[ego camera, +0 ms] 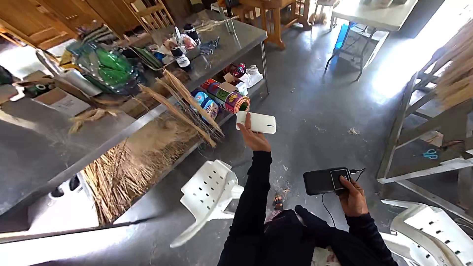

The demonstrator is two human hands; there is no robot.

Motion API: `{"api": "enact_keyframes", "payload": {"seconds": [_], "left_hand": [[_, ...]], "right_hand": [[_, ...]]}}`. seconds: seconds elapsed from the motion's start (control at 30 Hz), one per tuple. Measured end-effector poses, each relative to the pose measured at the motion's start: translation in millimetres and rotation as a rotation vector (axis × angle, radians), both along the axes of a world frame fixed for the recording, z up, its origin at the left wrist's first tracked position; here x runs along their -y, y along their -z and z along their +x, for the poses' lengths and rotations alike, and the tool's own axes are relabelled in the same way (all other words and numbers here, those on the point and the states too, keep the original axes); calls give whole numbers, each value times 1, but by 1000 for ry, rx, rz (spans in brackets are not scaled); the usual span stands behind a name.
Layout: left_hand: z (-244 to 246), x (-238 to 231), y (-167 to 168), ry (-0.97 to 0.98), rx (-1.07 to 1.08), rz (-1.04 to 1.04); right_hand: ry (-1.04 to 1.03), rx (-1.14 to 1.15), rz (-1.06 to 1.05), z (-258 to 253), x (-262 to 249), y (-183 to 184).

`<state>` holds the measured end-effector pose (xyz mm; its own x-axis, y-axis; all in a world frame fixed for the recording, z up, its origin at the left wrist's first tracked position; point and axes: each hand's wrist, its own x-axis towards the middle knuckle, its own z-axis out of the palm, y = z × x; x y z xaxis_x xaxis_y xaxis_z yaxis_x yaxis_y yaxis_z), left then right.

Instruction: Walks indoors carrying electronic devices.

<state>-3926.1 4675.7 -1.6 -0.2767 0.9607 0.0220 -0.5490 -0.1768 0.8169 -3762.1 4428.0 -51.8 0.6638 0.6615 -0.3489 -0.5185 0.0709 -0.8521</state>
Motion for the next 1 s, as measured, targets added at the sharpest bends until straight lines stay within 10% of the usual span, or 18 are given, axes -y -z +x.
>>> {"api": "enact_keyframes", "payload": {"seconds": [0.4, 1.0], "left_hand": [[53, -210, 12, 121, 149, -71], [249, -524, 22, -56, 204, -207]], "right_hand": [[128, -66, -20, 47, -180, 17], [-22, 18, -81, 314, -549, -5]]}}
